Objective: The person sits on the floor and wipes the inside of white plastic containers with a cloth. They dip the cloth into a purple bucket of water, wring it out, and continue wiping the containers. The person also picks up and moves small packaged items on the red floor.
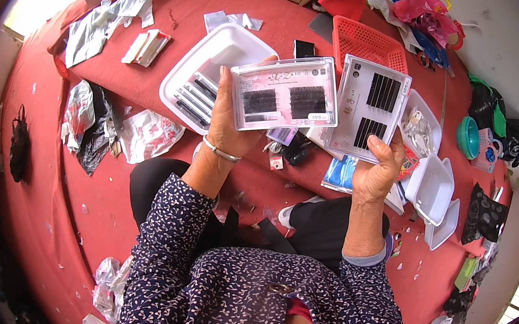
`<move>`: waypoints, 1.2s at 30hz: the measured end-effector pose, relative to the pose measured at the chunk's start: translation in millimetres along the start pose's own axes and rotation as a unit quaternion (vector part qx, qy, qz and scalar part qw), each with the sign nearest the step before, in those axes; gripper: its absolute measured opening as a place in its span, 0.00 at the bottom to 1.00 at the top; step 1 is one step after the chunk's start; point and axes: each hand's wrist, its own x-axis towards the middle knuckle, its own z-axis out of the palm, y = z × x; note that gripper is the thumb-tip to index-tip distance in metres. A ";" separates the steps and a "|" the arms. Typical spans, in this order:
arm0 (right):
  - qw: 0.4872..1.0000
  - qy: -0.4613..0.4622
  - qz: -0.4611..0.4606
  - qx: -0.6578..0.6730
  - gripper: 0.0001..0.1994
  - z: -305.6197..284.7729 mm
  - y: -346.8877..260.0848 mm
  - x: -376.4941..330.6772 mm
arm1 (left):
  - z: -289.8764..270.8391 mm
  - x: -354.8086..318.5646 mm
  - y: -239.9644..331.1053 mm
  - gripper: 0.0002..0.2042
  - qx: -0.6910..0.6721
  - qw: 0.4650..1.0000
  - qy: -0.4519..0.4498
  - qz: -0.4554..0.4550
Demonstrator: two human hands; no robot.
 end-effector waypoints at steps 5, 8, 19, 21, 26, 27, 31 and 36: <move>1.000 0.003 -0.002 0.002 0.19 -0.8 -0.8 -0.2 | -4.0 0.7 -1.9 0.32 0.005 1.000 0.006 -0.002; 1.000 -0.001 0.001 0.002 0.20 -2.4 -0.9 0.2 | -1.9 0.6 -1.7 0.34 0.026 0.999 0.018 0.001; 0.999 0.003 -0.002 -0.039 0.26 -4.9 2.5 0.2 | -5.2 1.8 -3.2 0.36 0.049 0.999 0.019 0.001; 0.999 0.004 0.003 -0.040 0.26 -5.3 2.7 0.3 | -5.3 1.5 -3.2 0.36 0.047 0.999 0.024 0.001; 1.000 0.002 -0.001 -0.014 0.21 -3.5 0.5 -0.8 | -5.7 1.7 -4.4 0.37 0.055 0.998 0.029 0.000; 1.000 0.001 -0.002 -0.014 0.21 -3.4 0.3 -0.8 | -5.8 1.7 -4.6 0.37 0.058 0.998 0.028 -0.001; 0.999 0.008 -0.006 -0.039 0.24 -8.2 2.3 1.2 | -5.5 2.3 -5.3 0.37 0.065 0.998 0.019 -0.001; 0.999 0.003 -0.007 -0.036 0.24 -9.6 2.9 2.1 | -5.5 3.3 -5.3 0.37 0.065 0.998 0.019 0.000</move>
